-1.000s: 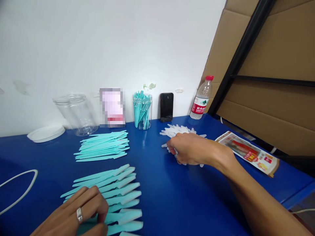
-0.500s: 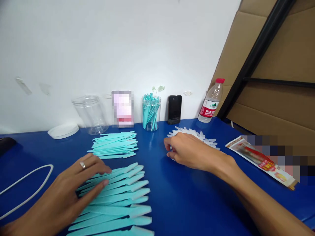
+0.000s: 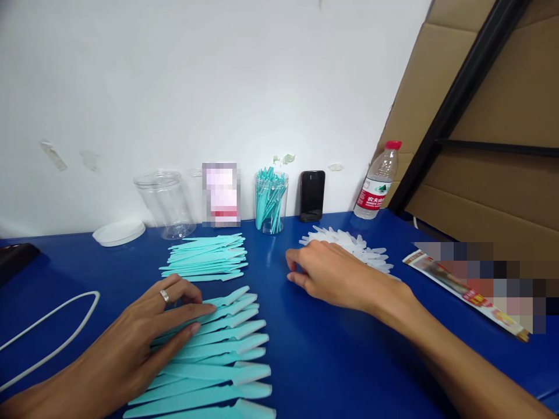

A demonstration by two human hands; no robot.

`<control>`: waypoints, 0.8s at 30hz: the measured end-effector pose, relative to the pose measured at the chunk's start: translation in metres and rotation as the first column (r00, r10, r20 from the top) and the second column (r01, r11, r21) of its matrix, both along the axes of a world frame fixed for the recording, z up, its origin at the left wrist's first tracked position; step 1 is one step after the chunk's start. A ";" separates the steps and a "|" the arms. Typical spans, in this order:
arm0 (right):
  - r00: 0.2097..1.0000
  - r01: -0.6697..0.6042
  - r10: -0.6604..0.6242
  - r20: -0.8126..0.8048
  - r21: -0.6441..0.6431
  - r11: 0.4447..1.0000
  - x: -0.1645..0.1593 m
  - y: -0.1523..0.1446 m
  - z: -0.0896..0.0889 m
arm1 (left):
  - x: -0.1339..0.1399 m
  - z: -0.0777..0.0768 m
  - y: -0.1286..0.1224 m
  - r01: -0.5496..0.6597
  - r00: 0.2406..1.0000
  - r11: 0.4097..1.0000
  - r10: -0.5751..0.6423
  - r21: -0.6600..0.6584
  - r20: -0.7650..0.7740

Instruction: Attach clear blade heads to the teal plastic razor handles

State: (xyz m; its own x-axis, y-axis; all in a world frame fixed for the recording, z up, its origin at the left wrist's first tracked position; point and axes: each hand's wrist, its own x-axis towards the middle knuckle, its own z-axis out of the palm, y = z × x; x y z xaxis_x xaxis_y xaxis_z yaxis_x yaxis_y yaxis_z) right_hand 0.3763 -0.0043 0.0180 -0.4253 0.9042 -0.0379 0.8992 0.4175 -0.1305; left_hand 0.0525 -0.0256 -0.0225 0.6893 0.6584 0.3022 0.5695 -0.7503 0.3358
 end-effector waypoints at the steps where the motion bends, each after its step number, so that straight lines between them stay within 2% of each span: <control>1: 1.000 0.000 0.000 0.001 0.001 1.000 0.000 0.000 0.000 | 0.000 -0.001 0.001 0.013 1.000 1.000 -0.013 -0.005 0.008; 5: 1.000 -0.008 0.008 0.006 0.008 1.000 0.001 0.000 -0.001 | -0.001 -0.004 0.005 0.073 0.997 0.997 -0.073 -0.009 0.040; 8: 1.000 -0.020 0.020 0.017 0.015 1.000 0.000 -0.001 -0.001 | 0.000 -0.005 0.005 0.064 0.997 0.998 -0.063 -0.020 0.043; 15: 1.000 -0.016 0.016 0.023 0.010 1.000 -0.001 -0.001 0.001 | -0.001 -0.004 0.005 -0.063 0.994 0.998 0.065 -0.027 0.089; 24: 1.000 0.002 -0.002 0.020 0.010 1.000 0.001 0.001 -0.002 | -0.002 -0.005 0.007 -0.212 0.975 0.975 0.216 -0.071 0.054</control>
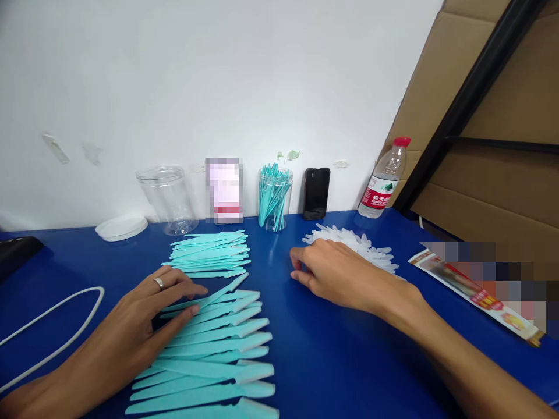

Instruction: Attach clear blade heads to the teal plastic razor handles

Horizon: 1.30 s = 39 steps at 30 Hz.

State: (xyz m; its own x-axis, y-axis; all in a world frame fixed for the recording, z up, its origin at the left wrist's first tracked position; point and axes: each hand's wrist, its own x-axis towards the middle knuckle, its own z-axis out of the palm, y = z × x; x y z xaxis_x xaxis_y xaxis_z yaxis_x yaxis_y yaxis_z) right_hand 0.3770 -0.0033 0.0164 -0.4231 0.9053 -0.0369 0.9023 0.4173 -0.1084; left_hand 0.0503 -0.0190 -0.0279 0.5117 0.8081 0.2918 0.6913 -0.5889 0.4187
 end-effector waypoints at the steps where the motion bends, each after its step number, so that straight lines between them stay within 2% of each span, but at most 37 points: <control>1: 1.000 -0.002 0.002 0.002 0.000 1.000 0.000 0.000 0.000 | 0.000 0.000 0.000 -0.008 1.000 1.000 0.008 -0.006 -0.009; 8: 1.000 -0.003 0.003 -0.002 -0.009 1.000 -0.002 -0.001 0.000 | 0.001 0.001 0.001 -0.010 1.000 1.000 0.009 -0.028 -0.016; 16: 1.000 -0.001 0.001 -0.001 -0.021 1.000 -0.004 -0.003 0.002 | -0.002 -0.005 0.009 -0.052 0.996 0.997 0.056 -0.062 0.064; 22: 1.000 -0.001 0.001 0.002 -0.024 1.000 -0.006 -0.004 0.003 | 0.002 0.004 0.007 -0.042 0.983 0.984 0.071 -0.170 0.167; 25: 1.000 -0.002 0.002 0.003 -0.016 1.000 -0.003 -0.002 0.002 | 0.004 0.003 0.006 -0.025 0.987 0.981 0.054 -0.194 0.150; 34: 0.999 0.047 -0.047 -0.003 0.036 0.998 0.004 0.005 0.002 | 0.003 -0.001 0.008 0.005 0.995 0.997 0.003 -0.077 0.095; 39: 0.997 0.076 -0.076 -0.004 0.025 0.997 0.006 0.007 0.004 | -0.012 -0.002 0.025 0.002 0.999 0.989 0.005 0.150 -0.046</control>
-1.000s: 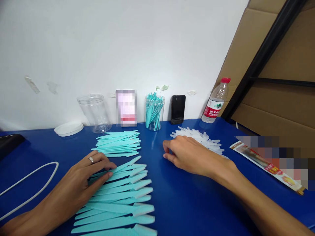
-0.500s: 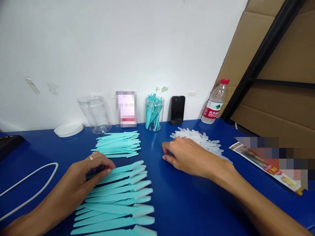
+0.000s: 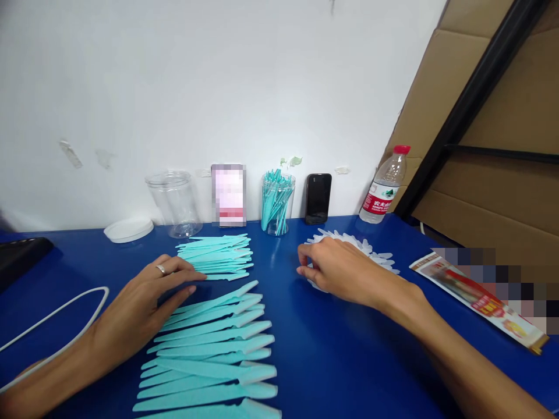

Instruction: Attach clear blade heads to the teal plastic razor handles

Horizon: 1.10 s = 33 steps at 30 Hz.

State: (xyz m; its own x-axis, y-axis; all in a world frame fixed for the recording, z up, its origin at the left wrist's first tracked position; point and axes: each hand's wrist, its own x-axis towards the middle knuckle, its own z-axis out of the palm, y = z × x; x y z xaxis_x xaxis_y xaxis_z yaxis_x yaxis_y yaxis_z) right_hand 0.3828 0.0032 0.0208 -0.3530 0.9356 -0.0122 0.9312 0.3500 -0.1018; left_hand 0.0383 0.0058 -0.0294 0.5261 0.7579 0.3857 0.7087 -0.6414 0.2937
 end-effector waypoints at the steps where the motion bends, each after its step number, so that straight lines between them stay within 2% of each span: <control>1: 1.000 0.012 -0.012 0.008 -0.002 1.000 0.001 0.000 0.002 | -0.003 -0.001 0.004 -0.005 1.000 1.000 0.006 0.024 -0.023; 7: 0.994 0.090 -0.085 0.074 -0.059 0.994 0.008 -0.003 0.011 | -0.014 -0.015 0.020 -0.034 0.999 0.997 0.034 0.072 -0.001; 10: 0.995 0.057 -0.048 0.092 -0.089 0.994 0.010 -0.004 0.008 | -0.014 -0.017 0.022 -0.051 0.999 0.996 0.050 0.080 0.008; 17: 0.998 -0.012 0.016 0.056 -0.085 0.996 0.008 -0.006 0.002 | -0.012 -0.010 0.017 -0.081 0.996 0.995 0.083 0.054 -0.029; 22: 1.000 -0.007 0.011 0.026 -0.150 0.989 0.008 -0.003 -0.004 | -0.010 -0.007 0.016 -0.094 0.994 0.995 0.096 0.041 -0.045; 26: 1.000 -0.008 0.009 0.020 -0.062 0.998 -0.004 -0.005 -0.003 | -0.007 0.001 0.013 -0.092 0.995 0.995 0.093 0.037 -0.042; 28: 0.995 -0.007 0.005 -0.100 -0.014 1.000 -0.015 -0.009 0.000 | -0.005 0.006 0.008 -0.087 0.996 0.996 0.088 0.037 -0.016; 30: 0.925 -0.005 -0.018 -0.381 -0.060 0.998 -0.028 -0.013 0.004 | -0.003 0.010 -0.001 -0.084 0.996 0.996 0.083 0.033 0.024; 31: 0.839 -0.021 -0.050 -0.542 -0.124 0.992 -0.034 -0.015 0.006 | -0.001 0.011 -0.006 -0.078 0.996 0.997 0.077 0.022 0.048; 33: 0.607 -0.100 -0.147 -0.781 -0.258 0.961 -0.044 -0.017 0.006 | 0.003 0.014 -0.017 -0.052 0.993 0.998 0.055 -0.032 0.105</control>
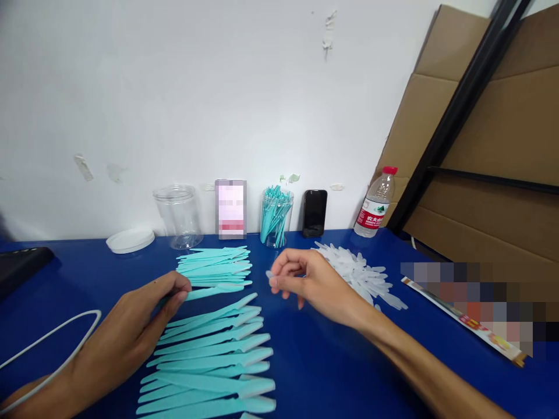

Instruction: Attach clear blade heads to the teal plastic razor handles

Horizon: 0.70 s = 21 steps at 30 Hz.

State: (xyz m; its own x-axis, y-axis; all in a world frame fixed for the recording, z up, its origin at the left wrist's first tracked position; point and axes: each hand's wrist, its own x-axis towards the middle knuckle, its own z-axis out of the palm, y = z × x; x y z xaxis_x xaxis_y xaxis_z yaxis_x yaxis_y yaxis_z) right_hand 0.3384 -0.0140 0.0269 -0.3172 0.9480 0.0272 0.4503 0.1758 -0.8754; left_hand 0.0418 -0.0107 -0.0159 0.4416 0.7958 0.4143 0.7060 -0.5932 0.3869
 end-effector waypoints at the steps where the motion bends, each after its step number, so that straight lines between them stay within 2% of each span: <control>1: 0.992 -0.013 0.005 -0.123 -0.062 0.998 -0.004 -0.001 -0.001 | 0.002 0.001 -0.005 0.016 0.999 0.999 -0.015 -0.035 0.028; 3: 0.966 -0.032 0.001 -0.260 -0.114 0.993 -0.008 -0.002 -0.005 | 0.006 0.002 -0.013 0.043 0.997 0.994 -0.036 -0.096 0.069; 6: 0.948 -0.041 0.001 -0.318 -0.119 0.992 -0.012 -0.003 -0.011 | 0.009 0.003 -0.018 0.050 0.996 0.992 -0.041 -0.118 0.082; 15: 0.957 0.004 -0.023 -0.288 -0.066 0.998 -0.018 -0.007 -0.015 | 0.008 0.001 -0.016 0.030 0.995 0.990 -0.017 -0.141 0.097; 21: 0.971 -0.011 0.000 -0.241 -0.046 0.999 -0.020 -0.009 -0.017 | 0.010 0.000 -0.018 0.023 0.995 0.990 -0.010 -0.136 0.099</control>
State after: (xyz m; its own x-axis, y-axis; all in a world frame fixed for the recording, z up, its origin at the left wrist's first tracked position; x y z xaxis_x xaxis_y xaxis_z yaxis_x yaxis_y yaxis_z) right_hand 0.3187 -0.0226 0.0095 -0.3119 0.9483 0.0586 0.2248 0.1336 -0.9652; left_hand 0.0519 -0.0291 -0.0163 0.4181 0.8408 0.3439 0.6515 -0.5414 0.5314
